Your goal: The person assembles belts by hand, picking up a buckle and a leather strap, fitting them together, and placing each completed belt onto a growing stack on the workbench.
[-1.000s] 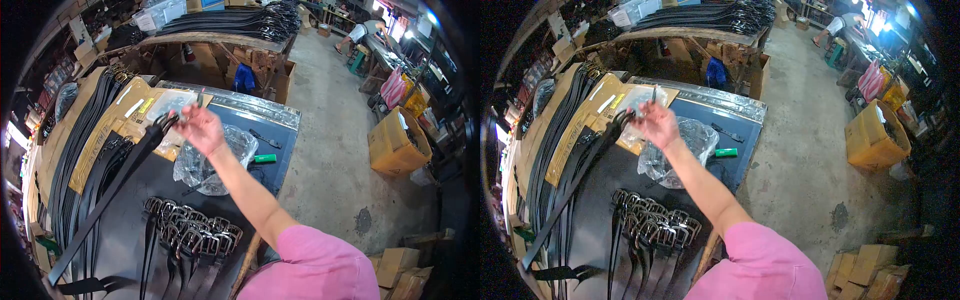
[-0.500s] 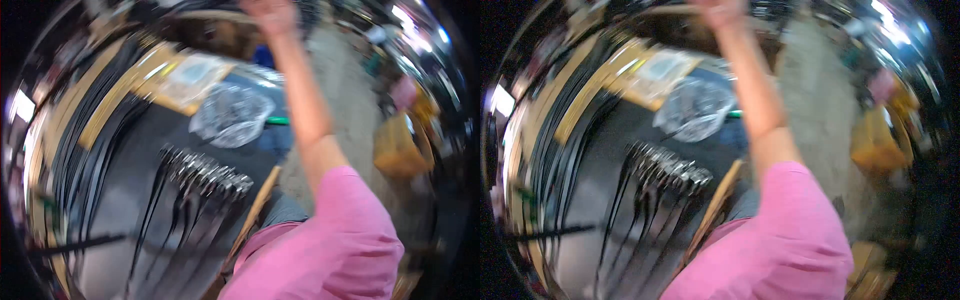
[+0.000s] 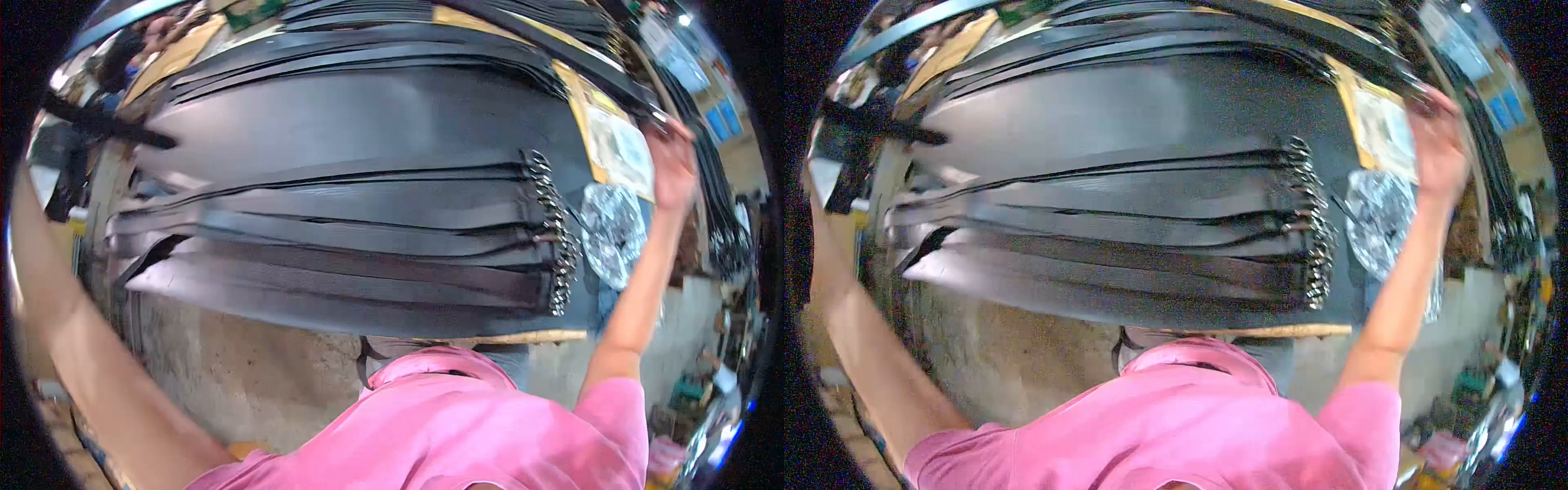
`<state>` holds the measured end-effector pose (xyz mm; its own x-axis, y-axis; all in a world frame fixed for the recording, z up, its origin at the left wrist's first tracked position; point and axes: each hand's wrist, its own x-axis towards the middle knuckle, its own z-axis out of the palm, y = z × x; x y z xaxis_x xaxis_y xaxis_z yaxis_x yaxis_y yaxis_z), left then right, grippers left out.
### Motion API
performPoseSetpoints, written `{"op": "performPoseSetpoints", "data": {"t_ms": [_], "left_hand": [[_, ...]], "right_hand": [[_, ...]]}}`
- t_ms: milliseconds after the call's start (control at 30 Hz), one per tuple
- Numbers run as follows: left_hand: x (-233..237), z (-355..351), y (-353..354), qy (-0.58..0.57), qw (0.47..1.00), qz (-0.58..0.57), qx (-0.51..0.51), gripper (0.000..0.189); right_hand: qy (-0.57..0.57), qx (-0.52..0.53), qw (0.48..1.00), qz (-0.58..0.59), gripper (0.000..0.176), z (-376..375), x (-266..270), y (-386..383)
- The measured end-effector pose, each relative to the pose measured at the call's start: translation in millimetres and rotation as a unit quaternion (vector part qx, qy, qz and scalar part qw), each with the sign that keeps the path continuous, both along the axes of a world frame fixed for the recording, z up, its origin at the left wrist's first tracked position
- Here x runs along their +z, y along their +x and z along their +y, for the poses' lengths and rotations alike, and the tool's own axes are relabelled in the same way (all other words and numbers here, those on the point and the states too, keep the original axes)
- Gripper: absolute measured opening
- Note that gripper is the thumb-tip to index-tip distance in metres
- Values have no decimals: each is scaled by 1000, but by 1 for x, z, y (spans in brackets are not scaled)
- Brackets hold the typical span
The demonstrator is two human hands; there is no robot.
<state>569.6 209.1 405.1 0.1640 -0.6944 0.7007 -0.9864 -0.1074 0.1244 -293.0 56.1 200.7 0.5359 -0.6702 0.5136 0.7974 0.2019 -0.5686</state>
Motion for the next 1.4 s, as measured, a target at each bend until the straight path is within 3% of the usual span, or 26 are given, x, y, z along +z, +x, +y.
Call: {"op": "performPoseSetpoints", "data": {"t_ms": [33, 133, 233, 300, 333, 367, 400, 433, 467, 500, 533, 600, 633, 667, 700, 800, 867, 933, 1000, 1067, 1133, 1200, 1267, 1333, 1400], "left_hand": [[-11, -2, 23, 9, 1000, 15, -5, 30], [-61, 2, 104, 53, 995, 78, -27, 32], [-167, 27, 186, 122, 983, 135, -18, 33], [-271, 41, 157, 108, 985, -22, 130, 31], [-337, 41, 215, 161, 977, -37, 133, 33], [-368, 51, 172, 176, 981, -10, 77, 33], [-410, 56, 185, 284, 944, 117, 118, 32], [-446, 67, 173, 262, 959, 75, 80, 28], [-461, 73, 154, 348, 916, 95, 173, 31], [-485, 81, 165, 259, 950, 154, 79, 35], [-490, 82, 157, 252, 947, 194, 48, 35], [-470, 67, 105, 234, 918, 313, -67, 35], [-430, 62, 46, 227, 883, 383, -147, 36], [-387, 65, -11, 222, 840, 441, -227, 37], [-349, 66, -51, 222, 798, 482, -285, 38], [-353, 13, 2, 269, 939, 192, -89, 37], [-367, 3, 24, 265, 961, -8, 83, 37], [-352, -50, -14, 235, 939, 239, -76, 42], [-270, -45, -173, 245, 919, 284, -120, 40], [-237, -41, -278, 109, 953, 130, -251, 38], [-188, -8, -396, -1, 918, 162, -361, 35], [-144, 38, -459, -46, 943, -27, -328, 34], [-136, 60, -511, -152, 862, 8, -484, 41], [-131, 67, -548, -249, 748, 40, -614, 53], [-112, 50, -558, -163, 586, -4, -793, 69]], "right_hand": [[41, -60, 997, 23, 31, -9, -12, -1], [22, 8, 999, 31, 28, -9, -34, 52], [120, -4, 988, 100, 22, -13, -61, 57], [185, 6, 975, 122, 22, -9, -88, 61], [196, -15, 968, 158, 22, -3, -97, 64], [208, -34, 958, 194, 23, 1, -106, 65], [243, -36, 943, 226, 23, 0, -121, 63], [274, -41, 932, 234, 21, 4, -131, 61], [246, -37, 929, 274, 23, 0, -147, 55], [267, -35, 934, 234, 23, 0, -157, 51], [214, -11, 955, 204, 24, -2, -164, 47], [206, -59, 949, 230, 24, -2, -166, 44], [195, -71, 953, 222, 25, -5, -170, 44], [146, -116, 938, 291, 24, -3, -169, 45], [184, -103, 906, 368, 24, 5, -151, 48], [153, -204, 855, 452, 23, 30, -136, 36], [122, -304, 805, 495, 22, 48, -133, 27], [113, -380, 796, 457, 20, 73, -141, 11], [153, -434, 812, 360, 18, 97, -148, -2], [180, -456, 818, 302, 19, 114, -171, -8], [191, -471, 818, 268, 19, 135, -180, -8], [195, -474, 828, 229, 19, 142, -199, -7], [176, -491, 828, 206, 18, 146, -215, -2], [172, -492, 834, 181, 18, 150, -216, -3], [183, -481, 843, 160, 18, 154, -209, -2]]}}
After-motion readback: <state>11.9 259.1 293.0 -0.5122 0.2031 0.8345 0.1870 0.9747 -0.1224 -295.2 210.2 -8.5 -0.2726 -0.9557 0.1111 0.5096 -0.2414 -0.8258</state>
